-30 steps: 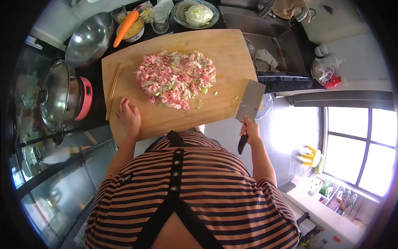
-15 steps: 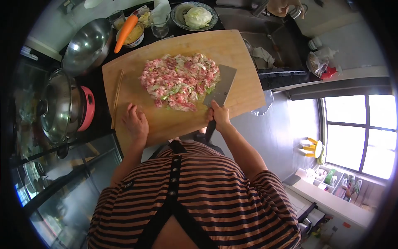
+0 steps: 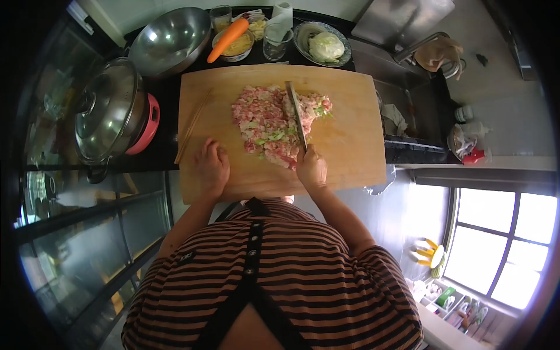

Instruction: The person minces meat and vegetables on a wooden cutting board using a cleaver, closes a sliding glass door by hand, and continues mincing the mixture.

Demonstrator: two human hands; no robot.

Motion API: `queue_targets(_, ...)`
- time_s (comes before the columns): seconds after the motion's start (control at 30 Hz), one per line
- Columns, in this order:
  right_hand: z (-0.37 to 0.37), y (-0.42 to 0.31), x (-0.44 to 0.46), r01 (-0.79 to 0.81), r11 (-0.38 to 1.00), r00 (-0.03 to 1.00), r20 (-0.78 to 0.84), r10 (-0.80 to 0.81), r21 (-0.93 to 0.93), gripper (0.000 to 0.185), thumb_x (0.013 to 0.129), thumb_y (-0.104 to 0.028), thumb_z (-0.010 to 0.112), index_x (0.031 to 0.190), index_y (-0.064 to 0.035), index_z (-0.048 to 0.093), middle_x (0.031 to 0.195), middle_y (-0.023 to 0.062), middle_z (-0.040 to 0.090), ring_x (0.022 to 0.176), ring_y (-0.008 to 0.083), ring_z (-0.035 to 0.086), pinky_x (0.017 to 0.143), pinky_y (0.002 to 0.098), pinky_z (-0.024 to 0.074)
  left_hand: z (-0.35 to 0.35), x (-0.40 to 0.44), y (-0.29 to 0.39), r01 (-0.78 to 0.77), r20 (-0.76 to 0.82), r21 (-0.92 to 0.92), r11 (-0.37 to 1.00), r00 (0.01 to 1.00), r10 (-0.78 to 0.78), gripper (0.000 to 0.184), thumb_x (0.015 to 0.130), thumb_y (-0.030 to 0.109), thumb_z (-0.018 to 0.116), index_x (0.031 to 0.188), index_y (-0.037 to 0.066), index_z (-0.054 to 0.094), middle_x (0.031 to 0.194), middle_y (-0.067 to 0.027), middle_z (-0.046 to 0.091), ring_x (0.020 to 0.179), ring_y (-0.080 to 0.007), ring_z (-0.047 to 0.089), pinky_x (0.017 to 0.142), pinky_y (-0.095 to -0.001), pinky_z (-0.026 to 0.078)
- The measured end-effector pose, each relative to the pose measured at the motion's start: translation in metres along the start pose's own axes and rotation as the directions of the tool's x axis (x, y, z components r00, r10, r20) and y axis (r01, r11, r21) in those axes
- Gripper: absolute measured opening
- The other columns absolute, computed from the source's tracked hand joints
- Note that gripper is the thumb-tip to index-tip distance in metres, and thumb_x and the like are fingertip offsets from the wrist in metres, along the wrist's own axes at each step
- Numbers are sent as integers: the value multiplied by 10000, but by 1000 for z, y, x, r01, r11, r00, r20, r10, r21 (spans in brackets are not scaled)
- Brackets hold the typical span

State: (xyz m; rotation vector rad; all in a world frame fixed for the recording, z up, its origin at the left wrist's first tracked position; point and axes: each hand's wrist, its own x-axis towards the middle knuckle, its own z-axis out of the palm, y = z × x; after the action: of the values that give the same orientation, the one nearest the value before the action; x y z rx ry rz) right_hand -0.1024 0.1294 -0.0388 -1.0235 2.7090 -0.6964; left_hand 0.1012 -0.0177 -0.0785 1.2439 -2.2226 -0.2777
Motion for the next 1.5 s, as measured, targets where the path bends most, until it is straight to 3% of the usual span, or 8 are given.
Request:
queue_targets(0.4, -70, -40, 55, 309, 942, 948, 128, -293, -129, 214, 863, -253, 517, 836, -44, 553, 733, 205, 611, 685, 376, 604, 586, 460, 486, 10, -2, 3, 16, -78, 13, 1000, 997, -15, 210, 753, 97, 539, 962, 100, 557, 1099, -60, 566, 958, -293, 523, 884, -410, 365)
queue_targets(0.5, 0, 30, 76, 433, 784, 890, 346, -296, -445, 254, 873, -285, 500, 842, -40, 559, 747, 212, 611, 724, 376, 604, 630, 464, 484, 10, -1, 2, -26, -96, 33, 999, 995, 29, 214, 747, 92, 545, 961, 102, 552, 1093, -61, 569, 931, -296, 528, 872, -413, 368)
queue_targets(0.8, -107, -60, 71, 187, 981, 940, 281, -191, 44, 305, 879, -325, 481, 943, -50, 596, 876, 220, 621, 811, 365, 610, 709, 461, 487, 19, -4, 1, 11, -86, 51, 999, 996, -7, 219, 744, 88, 546, 963, 95, 549, 1093, -63, 570, 923, -297, 521, 868, -421, 366)
queue_targets(0.9, 1, 39, 92, 363, 884, 904, 339, -260, -292, 309, 875, -315, 498, 927, -27, 597, 788, 236, 611, 763, 386, 603, 671, 462, 481, 14, -2, 3, -29, -114, 83, 996, 993, 39, 212, 739, 84, 545, 951, 92, 553, 1088, -58, 573, 931, -294, 518, 872, -422, 362)
queue_targets(1.13, -103, -29, 86, 255, 964, 905, 331, -266, 77, 377, 874, -370, 472, 921, -19, 602, 872, 233, 614, 834, 378, 598, 737, 477, 475, 13, -1, 6, -71, -136, 109, 992, 987, 85, 229, 718, 87, 580, 943, 76, 542, 1069, -76, 572, 910, -289, 530, 839, -423, 392)
queue_targets(1.33, -13, 46, 101, 325, 910, 851, 498, -164, -256, 344, 855, -329, 492, 943, -13, 595, 896, 229, 615, 830, 377, 604, 735, 485, 473, 13, 5, 4, -93, -117, 100, 991, 988, 105, 240, 721, 100, 580, 955, 67, 539, 1083, -90, 562, 958, -291, 525, 862, -429, 377)
queue_targets(1.43, -39, 37, 94, 213, 971, 860, 492, -136, -104, 319, 841, -288, 501, 994, -19, 578, 953, 244, 597, 840, 357, 611, 716, 457, 490, 11, -3, 4, -84, -67, 68, 994, 994, 88, 255, 733, 116, 574, 980, 64, 539, 1108, -103, 554, 981, -298, 516, 885, -438, 357)
queue_targets(1.5, -80, 5, 74, -81, 993, 820, 572, 18, 85, 304, 838, -223, 480, 1042, -7, 543, 969, 254, 574, 843, 341, 615, 674, 437, 501, 12, -6, -1, -81, -29, 41, 996, 996, 83, 277, 742, 138, 568, 1008, 66, 540, 1135, -108, 547, 1009, -311, 500, 919, -447, 325)
